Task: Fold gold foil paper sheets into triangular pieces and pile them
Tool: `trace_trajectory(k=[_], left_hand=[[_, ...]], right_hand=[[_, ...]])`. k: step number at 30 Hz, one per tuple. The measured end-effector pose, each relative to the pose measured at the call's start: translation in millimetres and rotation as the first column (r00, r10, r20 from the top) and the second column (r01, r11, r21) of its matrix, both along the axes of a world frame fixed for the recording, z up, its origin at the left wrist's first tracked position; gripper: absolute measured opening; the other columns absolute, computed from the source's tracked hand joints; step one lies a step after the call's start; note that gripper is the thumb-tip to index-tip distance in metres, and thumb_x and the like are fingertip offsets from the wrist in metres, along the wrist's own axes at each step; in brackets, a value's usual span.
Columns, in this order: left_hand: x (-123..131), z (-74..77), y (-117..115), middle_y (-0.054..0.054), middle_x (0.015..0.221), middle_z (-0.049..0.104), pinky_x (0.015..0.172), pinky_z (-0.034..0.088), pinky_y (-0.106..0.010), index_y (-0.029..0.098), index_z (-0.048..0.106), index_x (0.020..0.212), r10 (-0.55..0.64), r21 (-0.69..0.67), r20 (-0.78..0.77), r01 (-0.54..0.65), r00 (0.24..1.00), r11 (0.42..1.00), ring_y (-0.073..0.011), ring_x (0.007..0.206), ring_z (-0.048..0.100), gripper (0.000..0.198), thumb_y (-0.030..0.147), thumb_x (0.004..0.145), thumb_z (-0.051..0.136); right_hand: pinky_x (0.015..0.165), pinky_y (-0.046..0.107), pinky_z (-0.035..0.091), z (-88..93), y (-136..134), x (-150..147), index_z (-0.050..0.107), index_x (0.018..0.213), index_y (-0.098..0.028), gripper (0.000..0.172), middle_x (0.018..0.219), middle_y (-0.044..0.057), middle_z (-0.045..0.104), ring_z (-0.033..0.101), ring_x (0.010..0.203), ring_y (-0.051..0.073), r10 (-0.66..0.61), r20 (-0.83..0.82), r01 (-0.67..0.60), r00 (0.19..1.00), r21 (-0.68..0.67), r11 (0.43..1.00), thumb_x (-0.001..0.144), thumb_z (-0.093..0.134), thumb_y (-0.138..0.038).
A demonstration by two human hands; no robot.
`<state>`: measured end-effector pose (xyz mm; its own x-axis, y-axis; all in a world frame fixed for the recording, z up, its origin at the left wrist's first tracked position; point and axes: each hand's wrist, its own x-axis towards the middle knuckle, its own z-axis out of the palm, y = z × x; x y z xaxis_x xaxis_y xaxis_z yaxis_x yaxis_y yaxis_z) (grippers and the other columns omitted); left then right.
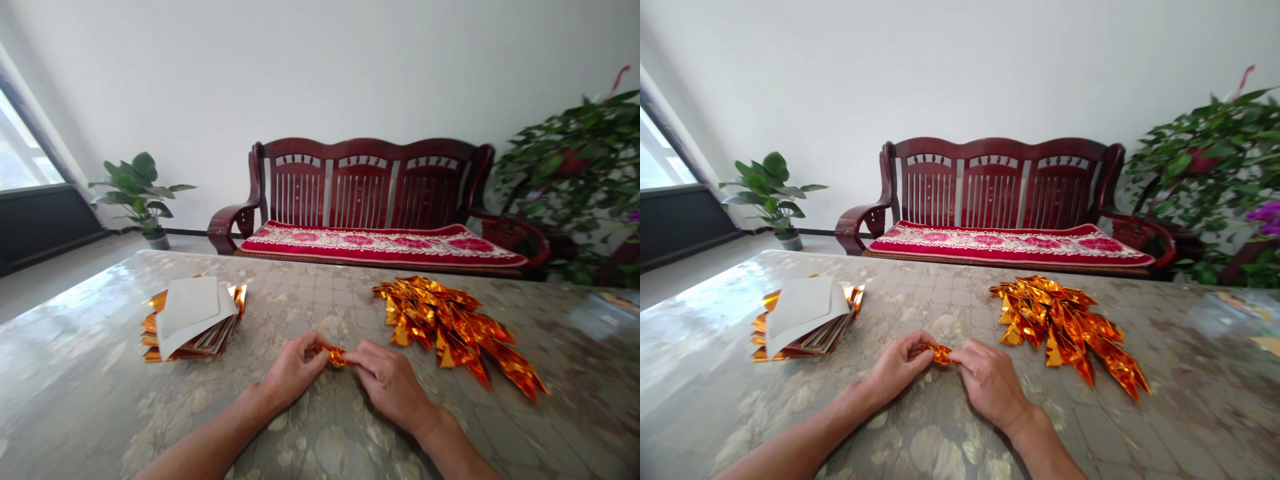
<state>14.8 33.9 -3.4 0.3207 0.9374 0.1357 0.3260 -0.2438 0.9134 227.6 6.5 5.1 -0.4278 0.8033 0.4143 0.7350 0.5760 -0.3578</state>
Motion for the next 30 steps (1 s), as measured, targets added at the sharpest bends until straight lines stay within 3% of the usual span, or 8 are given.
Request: trace_trajectory(k=[5,12,19,24,30], left_hand=[[-1.8,-5.2,-0.1,-0.008,0.106,0.074,0.084,0.056,-0.031,0.018,0.050,0.116,-0.057,-0.082,0.209,0.076,0.976,0.994,-0.0197,0.093,0.072,0.033,0.025,0.086,0.060],[-5.0,-8.2,1.0,-0.005,0.115,0.071,0.095,0.052,-0.035,0.023,0.042,0.137,-0.108,-0.025,0.128,0.112,0.986,0.993,-0.0214,0.103,0.068,0.075,0.011,0.070,0.073],[-0.3,-9.8,1.3,-0.004,0.108,0.073,0.091,0.054,-0.034,0.021,0.041,0.137,-0.097,-0.032,0.189,0.105,0.977,0.994,-0.0209,0.098,0.069,0.067,0.012,0.075,0.066],[-0.6,-7.6,-1.3,-0.003,0.106,0.073,0.092,0.052,-0.033,0.022,0.042,0.137,-0.094,0.010,0.127,0.093,0.987,0.996,-0.0197,0.098,0.069,0.066,0.010,0.075,0.064],[-1.1,-5.8,-3.4,-0.002,0.113,0.072,0.087,0.052,-0.030,0.025,0.040,0.139,-0.156,0.043,0.041,0.154,0.987,0.987,-0.0172,0.095,0.068,0.077,0.006,0.070,0.068]], right_hand=[[0.087,0.031,0.049,-3.4,0.4,0.5,0.059,0.128,-0.026,0.048,0.107,0.004,0.072,0.066,0.097,0.020,-0.029,-0.026,0.030,0.999,0.041,0.999,0.084,0.053,-0.006],[0.090,0.034,0.052,-8.1,1.3,0.7,0.054,0.135,-0.025,0.055,0.112,0.005,0.072,0.068,0.099,0.020,-0.066,-0.075,0.070,0.995,0.050,0.996,0.083,0.051,-0.008],[0.082,0.030,0.055,-13.1,4.6,-2.2,0.052,0.136,-0.027,0.055,0.103,0.000,0.074,0.071,0.085,0.017,-0.209,-0.231,0.196,0.950,-0.074,0.978,0.083,0.052,-0.014],[0.077,0.032,0.053,-13.1,6.0,-5.0,0.053,0.134,-0.026,0.054,0.099,0.000,0.073,0.069,0.075,0.017,-0.312,-0.246,0.287,0.918,-0.131,0.949,0.081,0.054,-0.018],[0.075,0.031,0.052,-12.4,5.5,-10.4,0.049,0.138,-0.025,0.054,0.087,-0.002,0.074,0.069,0.079,0.019,-0.341,-0.299,0.268,0.891,-0.259,0.928,0.084,0.052,-0.022]])
